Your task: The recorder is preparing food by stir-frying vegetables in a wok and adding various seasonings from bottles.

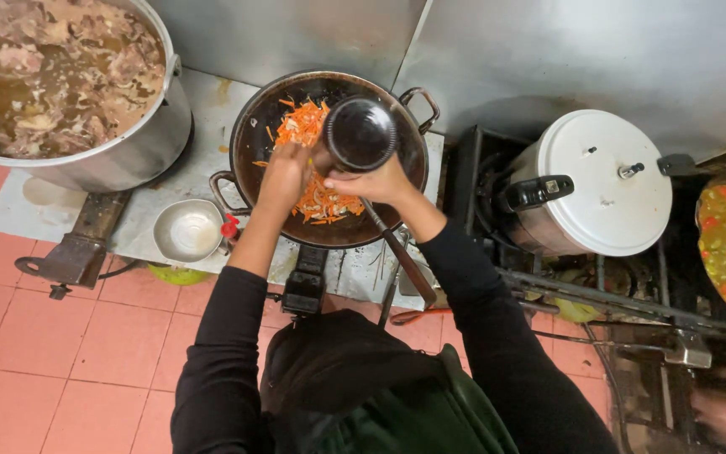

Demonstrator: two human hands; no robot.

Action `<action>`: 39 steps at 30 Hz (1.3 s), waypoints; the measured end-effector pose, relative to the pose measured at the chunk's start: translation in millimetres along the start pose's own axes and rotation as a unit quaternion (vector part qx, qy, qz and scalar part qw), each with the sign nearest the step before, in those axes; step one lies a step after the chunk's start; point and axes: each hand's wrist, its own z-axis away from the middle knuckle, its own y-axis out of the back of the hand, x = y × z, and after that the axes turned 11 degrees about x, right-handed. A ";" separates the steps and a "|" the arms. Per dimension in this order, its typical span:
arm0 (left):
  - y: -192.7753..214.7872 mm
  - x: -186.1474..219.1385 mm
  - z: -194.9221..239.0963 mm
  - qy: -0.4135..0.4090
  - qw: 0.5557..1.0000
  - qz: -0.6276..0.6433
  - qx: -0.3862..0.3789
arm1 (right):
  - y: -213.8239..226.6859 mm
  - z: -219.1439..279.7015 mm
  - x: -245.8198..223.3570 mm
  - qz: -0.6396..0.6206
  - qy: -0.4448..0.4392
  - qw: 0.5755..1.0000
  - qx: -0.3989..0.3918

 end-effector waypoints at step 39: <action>26.8 10.0 -24.6 0.061 0.991 0.025 -0.114 | 2.1 -39.0 -49.5 -0.114 0.064 0.989 0.069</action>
